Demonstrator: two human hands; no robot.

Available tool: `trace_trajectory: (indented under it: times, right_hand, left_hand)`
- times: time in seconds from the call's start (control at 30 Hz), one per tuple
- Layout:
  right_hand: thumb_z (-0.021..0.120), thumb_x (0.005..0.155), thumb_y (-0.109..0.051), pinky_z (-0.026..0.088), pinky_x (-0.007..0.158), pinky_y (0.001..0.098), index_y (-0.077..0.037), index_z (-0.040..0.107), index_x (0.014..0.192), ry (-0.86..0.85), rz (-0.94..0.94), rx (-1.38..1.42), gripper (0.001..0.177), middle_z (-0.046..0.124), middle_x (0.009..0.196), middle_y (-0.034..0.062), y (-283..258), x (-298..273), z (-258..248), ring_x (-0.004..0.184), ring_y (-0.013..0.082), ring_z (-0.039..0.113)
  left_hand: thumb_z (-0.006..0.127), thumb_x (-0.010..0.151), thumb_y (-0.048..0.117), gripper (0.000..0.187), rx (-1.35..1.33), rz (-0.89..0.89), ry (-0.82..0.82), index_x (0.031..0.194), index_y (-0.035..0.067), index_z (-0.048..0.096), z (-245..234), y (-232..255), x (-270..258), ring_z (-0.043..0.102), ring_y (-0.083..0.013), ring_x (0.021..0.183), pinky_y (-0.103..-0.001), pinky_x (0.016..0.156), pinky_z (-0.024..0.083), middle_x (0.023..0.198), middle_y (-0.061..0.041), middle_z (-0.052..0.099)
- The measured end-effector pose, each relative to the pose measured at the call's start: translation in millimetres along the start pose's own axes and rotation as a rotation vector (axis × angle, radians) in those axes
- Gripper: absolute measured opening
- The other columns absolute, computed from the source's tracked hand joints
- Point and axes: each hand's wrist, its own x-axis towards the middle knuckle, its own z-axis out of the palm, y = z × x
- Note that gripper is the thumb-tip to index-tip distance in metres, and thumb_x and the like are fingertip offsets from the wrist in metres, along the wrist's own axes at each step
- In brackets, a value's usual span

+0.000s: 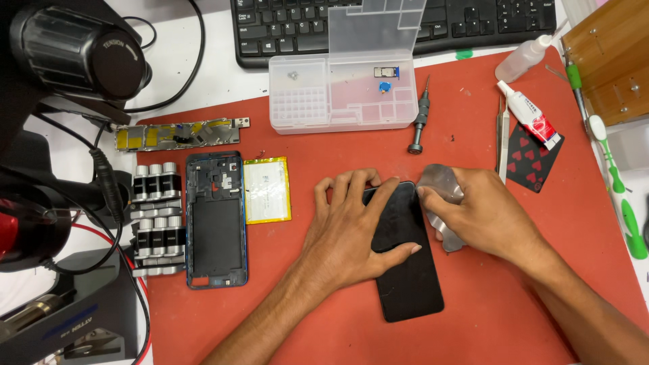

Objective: The person applies a liquid from a small bottle onto the back of a smartphone and then wipes the surface with a cloth. The person continues to wipe the phone repeatedly to clean the surface.

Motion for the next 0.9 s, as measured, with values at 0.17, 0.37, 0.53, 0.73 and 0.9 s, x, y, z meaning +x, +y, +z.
trace_trajectory:
  times: [0.17, 0.37, 0.53, 0.73, 0.9]
  right_hand:
    - [0.056, 0.097, -0.021, 0.051, 0.055, 0.0319, -0.012, 0.052, 0.077, -0.044, -0.063, -0.198, 0.022, 0.063, 0.047, 0.0069, -10.6, -0.4, -2.2, 0.038, 0.0195, 0.072]
    - [0.053, 0.097, -0.02, 0.049, 0.049, 0.0338, -0.009, 0.044, 0.071, -0.081, -0.029, -0.213, 0.03, 0.062, 0.048, 0.0082, -23.4, -9.5, -5.5, 0.036, 0.0216, 0.071]
    - [0.053, 0.094, -0.02, 0.05, 0.054, 0.0336, -0.01, 0.046, 0.071, -0.094, 0.005, -0.235, 0.026, 0.068, 0.045, 0.0082, -16.3, -14.2, -3.3, 0.037, 0.0207, 0.069]
    - [0.056, 0.095, -0.029, 0.051, 0.057, 0.0348, -0.012, 0.045, 0.069, -0.127, 0.049, -0.257, 0.033, 0.071, 0.046, 0.0048, 6.2, -32.0, 3.3, 0.041, 0.0184, 0.072]
    - [0.057, 0.097, -0.031, 0.053, 0.053, 0.0302, -0.012, 0.057, 0.07, -0.164, 0.114, -0.226, 0.034, 0.069, 0.043, 0.0035, 18.5, -52.9, 8.5, 0.034, 0.0173, 0.068]
  left_hand:
    - [0.072, 0.077, 0.068, 0.085, 0.01, 0.0, -0.004, 0.141, 0.016, 0.054, 0.1, 0.4, 0.0, 0.049, -0.0342, 0.111, -0.055, 0.094, 0.036, 0.126, -0.011, 0.05]
    - [0.072, 0.077, 0.068, 0.083, 0.002, -0.005, -0.003, 0.139, 0.015, 0.055, -1.0, 1.0, 1.2, 0.049, -0.0339, 0.112, -0.054, 0.094, 0.036, 0.125, -0.011, 0.049]
    - [0.072, 0.077, 0.067, 0.082, -0.007, 0.001, 0.004, 0.138, 0.015, 0.055, -0.5, 1.8, 0.3, 0.049, -0.0338, 0.111, -0.054, 0.093, 0.036, 0.125, -0.011, 0.049]
    - [0.072, 0.076, 0.066, 0.082, -0.011, -0.013, -0.011, 0.137, 0.014, 0.056, -1.5, 2.5, 1.4, 0.048, -0.0334, 0.111, -0.054, 0.096, 0.035, 0.125, -0.01, 0.05]
    - [0.073, 0.076, 0.068, 0.082, 0.03, -0.005, -0.006, 0.137, 0.015, 0.056, -0.9, 3.9, 1.0, 0.049, -0.033, 0.115, -0.054, 0.099, 0.034, 0.126, -0.011, 0.051]
